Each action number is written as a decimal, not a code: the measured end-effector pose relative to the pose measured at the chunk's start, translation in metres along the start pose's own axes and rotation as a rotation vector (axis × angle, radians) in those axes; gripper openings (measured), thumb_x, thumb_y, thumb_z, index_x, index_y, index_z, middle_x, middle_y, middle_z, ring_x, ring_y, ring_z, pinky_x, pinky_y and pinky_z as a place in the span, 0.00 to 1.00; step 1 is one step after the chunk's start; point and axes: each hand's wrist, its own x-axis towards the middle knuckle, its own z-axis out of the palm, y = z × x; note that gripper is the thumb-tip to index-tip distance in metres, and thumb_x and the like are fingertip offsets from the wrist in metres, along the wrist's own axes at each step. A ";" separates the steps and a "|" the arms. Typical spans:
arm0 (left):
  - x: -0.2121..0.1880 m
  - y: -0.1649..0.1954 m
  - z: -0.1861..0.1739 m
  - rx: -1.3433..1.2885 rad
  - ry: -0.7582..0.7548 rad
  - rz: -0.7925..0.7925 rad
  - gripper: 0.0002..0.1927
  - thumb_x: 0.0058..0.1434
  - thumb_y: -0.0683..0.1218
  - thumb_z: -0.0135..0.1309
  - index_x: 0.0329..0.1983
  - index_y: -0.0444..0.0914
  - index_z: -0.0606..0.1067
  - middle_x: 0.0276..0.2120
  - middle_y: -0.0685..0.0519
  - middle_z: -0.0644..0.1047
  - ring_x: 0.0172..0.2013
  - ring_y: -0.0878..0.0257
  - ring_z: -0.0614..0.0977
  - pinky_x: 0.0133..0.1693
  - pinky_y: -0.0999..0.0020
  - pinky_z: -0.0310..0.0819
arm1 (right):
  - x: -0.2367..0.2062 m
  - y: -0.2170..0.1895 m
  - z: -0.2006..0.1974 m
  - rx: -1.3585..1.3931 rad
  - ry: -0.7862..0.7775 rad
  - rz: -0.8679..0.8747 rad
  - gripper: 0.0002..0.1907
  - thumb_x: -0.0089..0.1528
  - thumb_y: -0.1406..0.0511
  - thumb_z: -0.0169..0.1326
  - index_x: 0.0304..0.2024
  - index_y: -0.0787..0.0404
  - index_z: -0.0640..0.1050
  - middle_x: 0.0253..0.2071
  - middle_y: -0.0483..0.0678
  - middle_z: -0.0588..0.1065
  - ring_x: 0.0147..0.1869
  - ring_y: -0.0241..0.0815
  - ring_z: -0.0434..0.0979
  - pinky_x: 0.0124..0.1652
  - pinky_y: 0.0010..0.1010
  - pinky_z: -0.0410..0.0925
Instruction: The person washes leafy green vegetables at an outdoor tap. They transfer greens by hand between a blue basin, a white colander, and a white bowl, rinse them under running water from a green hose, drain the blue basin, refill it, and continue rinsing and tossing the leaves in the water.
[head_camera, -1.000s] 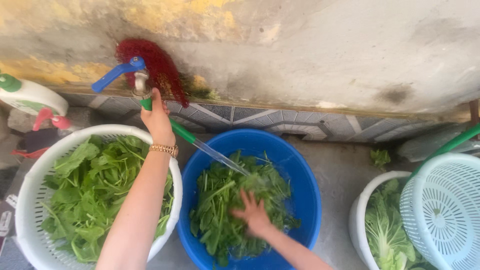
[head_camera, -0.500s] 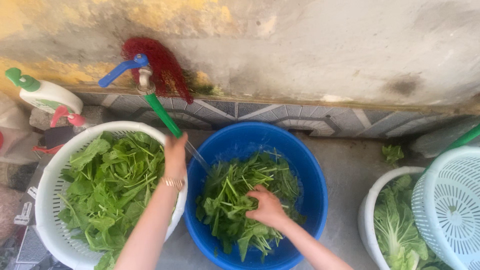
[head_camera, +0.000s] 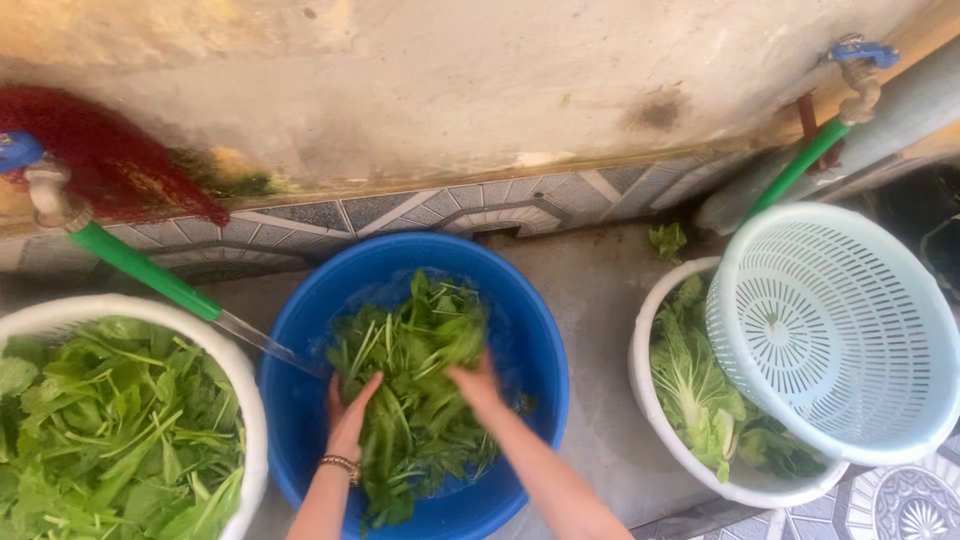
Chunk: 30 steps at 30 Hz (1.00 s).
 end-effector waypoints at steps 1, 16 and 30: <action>-0.007 0.004 0.007 -0.176 -0.079 -0.151 0.51 0.50 0.56 0.68 0.74 0.50 0.55 0.64 0.53 0.66 0.65 0.55 0.67 0.60 0.54 0.65 | -0.010 0.002 0.012 0.023 -0.158 0.168 0.33 0.54 0.59 0.68 0.59 0.66 0.79 0.59 0.55 0.80 0.62 0.48 0.78 0.59 0.38 0.70; -0.012 0.060 -0.050 0.618 -0.580 0.219 0.48 0.48 0.67 0.61 0.73 0.48 0.70 0.65 0.48 0.78 0.65 0.56 0.78 0.65 0.63 0.68 | 0.022 -0.087 -0.062 -0.363 -0.383 -0.146 0.28 0.50 0.70 0.60 0.55 0.63 0.77 0.51 0.54 0.81 0.55 0.48 0.80 0.53 0.37 0.72; -0.003 0.003 0.017 -0.563 -0.495 -0.501 0.49 0.50 0.68 0.60 0.72 0.42 0.67 0.65 0.49 0.71 0.62 0.53 0.71 0.58 0.50 0.67 | 0.006 -0.018 0.035 0.160 -0.540 -0.205 0.32 0.64 0.59 0.47 0.73 0.47 0.63 0.75 0.40 0.57 0.74 0.36 0.58 0.67 0.33 0.58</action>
